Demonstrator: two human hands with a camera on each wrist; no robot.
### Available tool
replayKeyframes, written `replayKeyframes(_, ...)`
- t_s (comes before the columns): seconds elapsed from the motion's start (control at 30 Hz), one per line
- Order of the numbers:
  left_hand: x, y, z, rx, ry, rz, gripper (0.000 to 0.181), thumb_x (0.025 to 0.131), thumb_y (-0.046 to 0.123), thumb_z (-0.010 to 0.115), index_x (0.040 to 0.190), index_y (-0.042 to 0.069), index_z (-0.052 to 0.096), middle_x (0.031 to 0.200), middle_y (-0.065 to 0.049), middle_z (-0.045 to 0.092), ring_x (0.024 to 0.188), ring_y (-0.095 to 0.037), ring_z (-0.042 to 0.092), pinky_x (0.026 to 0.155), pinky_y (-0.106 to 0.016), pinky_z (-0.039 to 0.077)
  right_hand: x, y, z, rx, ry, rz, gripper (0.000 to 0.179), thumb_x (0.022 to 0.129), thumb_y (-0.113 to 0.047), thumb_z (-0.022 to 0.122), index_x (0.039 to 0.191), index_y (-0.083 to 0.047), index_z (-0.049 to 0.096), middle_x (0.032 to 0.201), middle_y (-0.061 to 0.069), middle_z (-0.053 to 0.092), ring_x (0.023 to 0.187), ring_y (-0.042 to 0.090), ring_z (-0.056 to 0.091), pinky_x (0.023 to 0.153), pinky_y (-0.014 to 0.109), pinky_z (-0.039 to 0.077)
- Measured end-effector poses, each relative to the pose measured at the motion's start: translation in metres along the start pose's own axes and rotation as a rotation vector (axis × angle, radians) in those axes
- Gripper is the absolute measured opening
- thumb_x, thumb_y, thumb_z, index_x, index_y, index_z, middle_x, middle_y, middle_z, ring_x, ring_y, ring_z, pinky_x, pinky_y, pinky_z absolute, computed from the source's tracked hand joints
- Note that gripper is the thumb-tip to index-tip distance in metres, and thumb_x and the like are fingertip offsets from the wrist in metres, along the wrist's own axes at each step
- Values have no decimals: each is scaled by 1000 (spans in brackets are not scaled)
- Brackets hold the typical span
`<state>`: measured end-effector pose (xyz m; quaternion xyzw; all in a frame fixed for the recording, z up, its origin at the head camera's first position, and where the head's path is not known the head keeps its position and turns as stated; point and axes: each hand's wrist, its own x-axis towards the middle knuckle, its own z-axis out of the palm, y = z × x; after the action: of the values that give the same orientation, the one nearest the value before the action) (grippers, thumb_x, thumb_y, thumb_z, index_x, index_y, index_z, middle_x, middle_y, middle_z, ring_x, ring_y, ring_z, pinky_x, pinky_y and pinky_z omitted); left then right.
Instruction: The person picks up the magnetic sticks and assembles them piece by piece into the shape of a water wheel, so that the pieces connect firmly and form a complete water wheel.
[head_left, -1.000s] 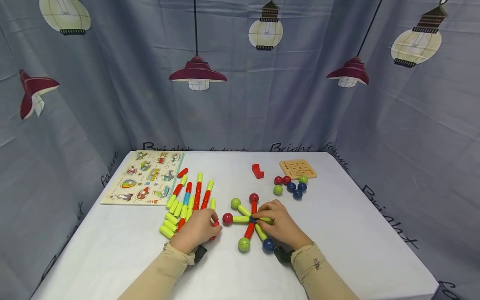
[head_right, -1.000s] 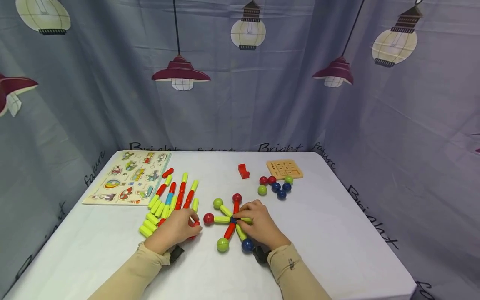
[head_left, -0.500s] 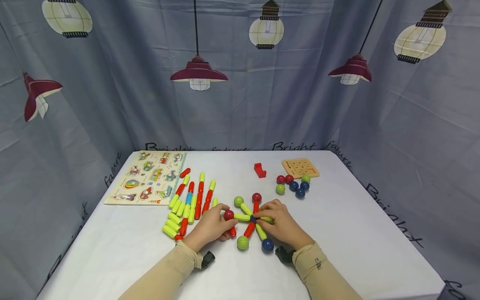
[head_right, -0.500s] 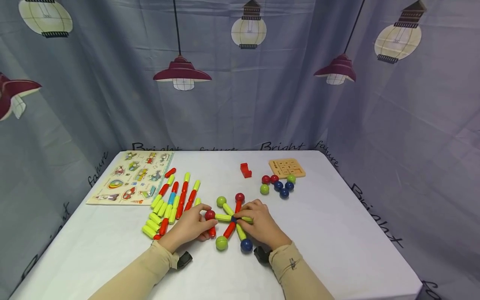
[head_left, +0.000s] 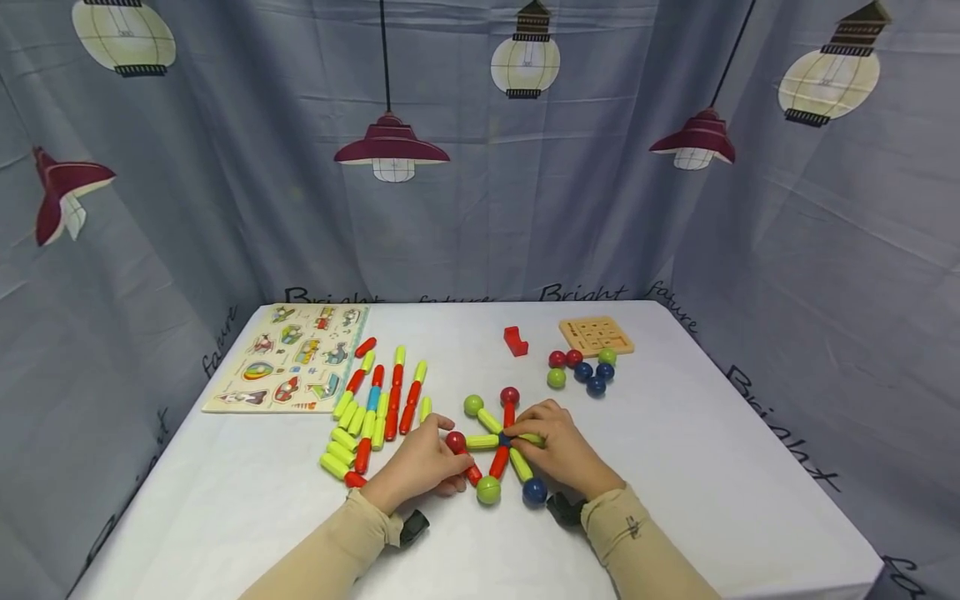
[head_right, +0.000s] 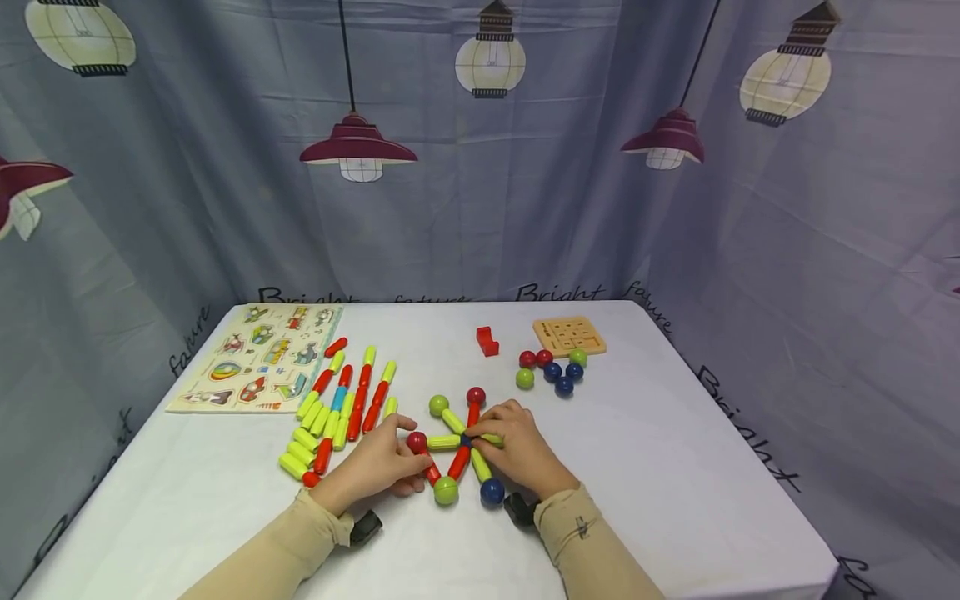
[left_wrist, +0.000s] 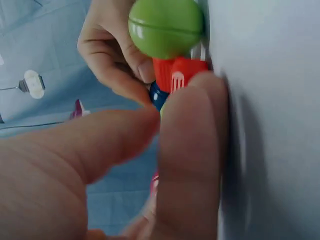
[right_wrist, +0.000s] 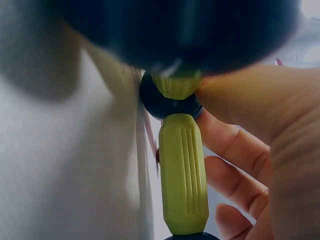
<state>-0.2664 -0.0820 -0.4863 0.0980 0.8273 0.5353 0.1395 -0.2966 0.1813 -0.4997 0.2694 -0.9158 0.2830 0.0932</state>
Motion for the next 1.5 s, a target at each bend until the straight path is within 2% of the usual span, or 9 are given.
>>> replayKeyframes(0.17,2,0,-2,128,-55,54,60,98,23,66,149,7,41,70,-4,69,51,-17,64,51,-32,54,0,0,-1,-8,6,5,21,90,-19,81,108,-29,81,109,-14,67,109,9,51,96,41,43)
replayKeyframes(0.3,1,-1,-11,348,-154,184,39,100,8,55,136,20,62,68,2,64,47,-12,55,51,-28,49,1,-1,0,15,-3,6,21,91,-19,79,109,-29,81,110,-14,67,109,9,51,95,42,43)
replayKeyframes(0.43,2,-2,-16,576,-223,327,29,104,13,58,127,26,69,76,7,67,52,-5,52,57,-22,47,2,-1,1,8,-4,18,21,91,-19,79,109,-31,81,110,-16,66,109,8,50,95,41,44)
replayKeyframes(0.6,4,1,-14,780,-188,440,25,100,24,70,123,30,71,94,12,71,67,-2,55,66,-20,50,1,-2,1,8,-2,27,22,91,-18,80,108,-31,81,110,-16,66,109,8,51,96,41,44)
replayKeyframes(0.73,4,2,-10,867,-156,462,21,97,26,74,117,29,70,83,15,66,65,-5,53,62,-20,48,1,-3,0,13,-1,22,21,91,-18,80,108,-30,81,110,-15,66,108,9,51,95,41,43)
replayKeyframes(1.07,0,3,-9,810,-169,484,33,95,26,73,128,30,68,71,16,58,57,-2,48,54,-19,41,0,-3,1,16,8,16,20,91,-18,80,107,-29,81,109,-14,66,107,9,51,95,41,44)
replayKeyframes(1.23,-4,6,-1,785,-175,475,66,84,55,78,140,27,58,67,18,53,55,-1,47,53,-21,40,0,-2,1,2,12,-8,20,90,-17,80,108,-27,81,108,-12,67,107,10,52,95,42,44)
replayKeyframes(1.37,-2,6,-3,787,-97,438,78,80,72,73,139,24,56,70,18,56,58,-1,50,54,-23,43,-1,-2,0,-4,15,-11,19,89,-19,82,106,-28,81,106,-15,66,108,10,52,96,43,44)
replayKeyframes(1.5,5,2,-20,788,135,398,53,94,50,70,137,20,62,91,6,67,78,-11,61,66,-30,54,-2,-4,-2,8,11,1,18,88,-22,83,104,-31,80,105,-17,66,109,9,52,96,43,44)
